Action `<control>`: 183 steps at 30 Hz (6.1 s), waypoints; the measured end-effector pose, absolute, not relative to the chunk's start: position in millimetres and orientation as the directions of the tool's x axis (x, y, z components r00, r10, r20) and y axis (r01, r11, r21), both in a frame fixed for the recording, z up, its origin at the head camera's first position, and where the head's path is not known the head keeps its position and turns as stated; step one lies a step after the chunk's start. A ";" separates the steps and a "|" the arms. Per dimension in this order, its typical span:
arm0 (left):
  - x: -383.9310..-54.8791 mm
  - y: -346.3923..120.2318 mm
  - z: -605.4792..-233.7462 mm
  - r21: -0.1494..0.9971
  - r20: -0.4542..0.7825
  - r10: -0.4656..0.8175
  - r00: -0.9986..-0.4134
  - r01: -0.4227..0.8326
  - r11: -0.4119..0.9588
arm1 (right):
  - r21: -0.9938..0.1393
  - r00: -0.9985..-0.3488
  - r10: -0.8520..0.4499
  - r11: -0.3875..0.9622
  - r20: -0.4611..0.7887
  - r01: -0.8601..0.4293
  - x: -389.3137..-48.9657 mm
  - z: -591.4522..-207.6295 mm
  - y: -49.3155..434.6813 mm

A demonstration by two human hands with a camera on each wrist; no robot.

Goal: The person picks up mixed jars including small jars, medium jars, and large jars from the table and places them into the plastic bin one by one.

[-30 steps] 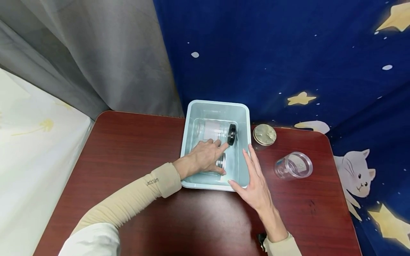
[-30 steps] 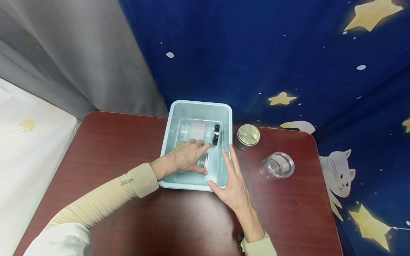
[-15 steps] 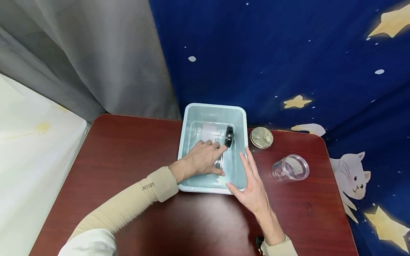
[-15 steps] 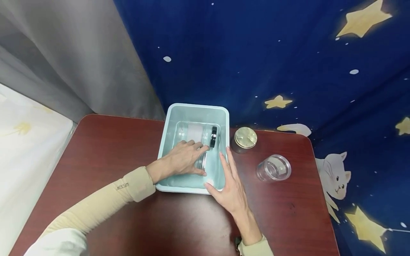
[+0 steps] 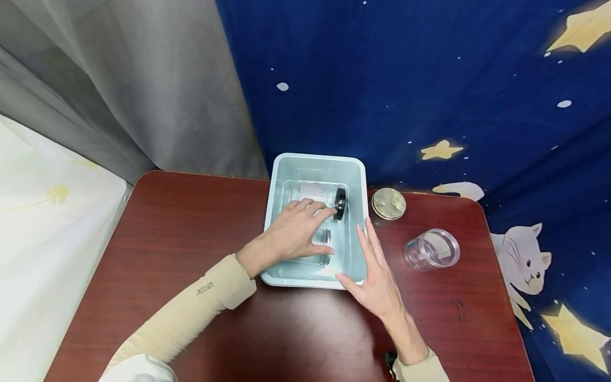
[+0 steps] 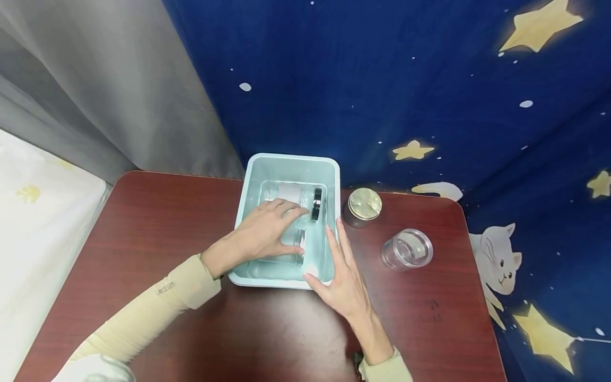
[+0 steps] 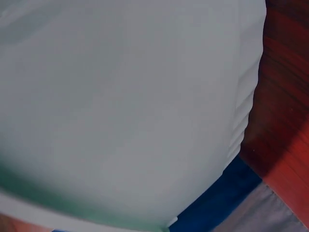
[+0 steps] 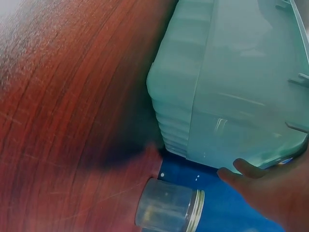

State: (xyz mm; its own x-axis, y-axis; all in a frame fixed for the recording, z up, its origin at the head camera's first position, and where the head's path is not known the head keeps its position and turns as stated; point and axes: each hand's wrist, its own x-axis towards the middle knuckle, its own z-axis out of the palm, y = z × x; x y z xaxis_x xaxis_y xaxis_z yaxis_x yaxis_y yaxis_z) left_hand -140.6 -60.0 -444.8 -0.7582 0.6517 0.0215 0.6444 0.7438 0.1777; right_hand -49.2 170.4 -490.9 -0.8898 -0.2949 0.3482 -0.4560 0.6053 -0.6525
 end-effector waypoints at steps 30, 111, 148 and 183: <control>-144.4 -114.1 -447.9 0.308 0.312 0.530 -0.789 0.612 0.729 | -0.657 -0.894 -0.301 0.607 0.332 -0.448 -60.3 -492.1 218.4; -142.8 -124.0 -474.2 0.591 0.173 0.343 -0.923 0.376 0.713 | -0.463 -0.946 -0.076 0.858 0.314 -0.223 -66.5 -477.3 300.0; -142.0 -123.3 -474.2 0.689 0.168 0.313 -0.935 0.338 0.641 | -0.450 -0.940 -0.025 0.874 0.339 -0.185 -59.9 -491.7 318.2; -141.2 -123.9 -477.2 0.713 0.174 0.306 -0.936 0.334 0.616 | -0.535 -0.956 0.082 0.840 0.281 -0.085 -58.9 -513.1 330.5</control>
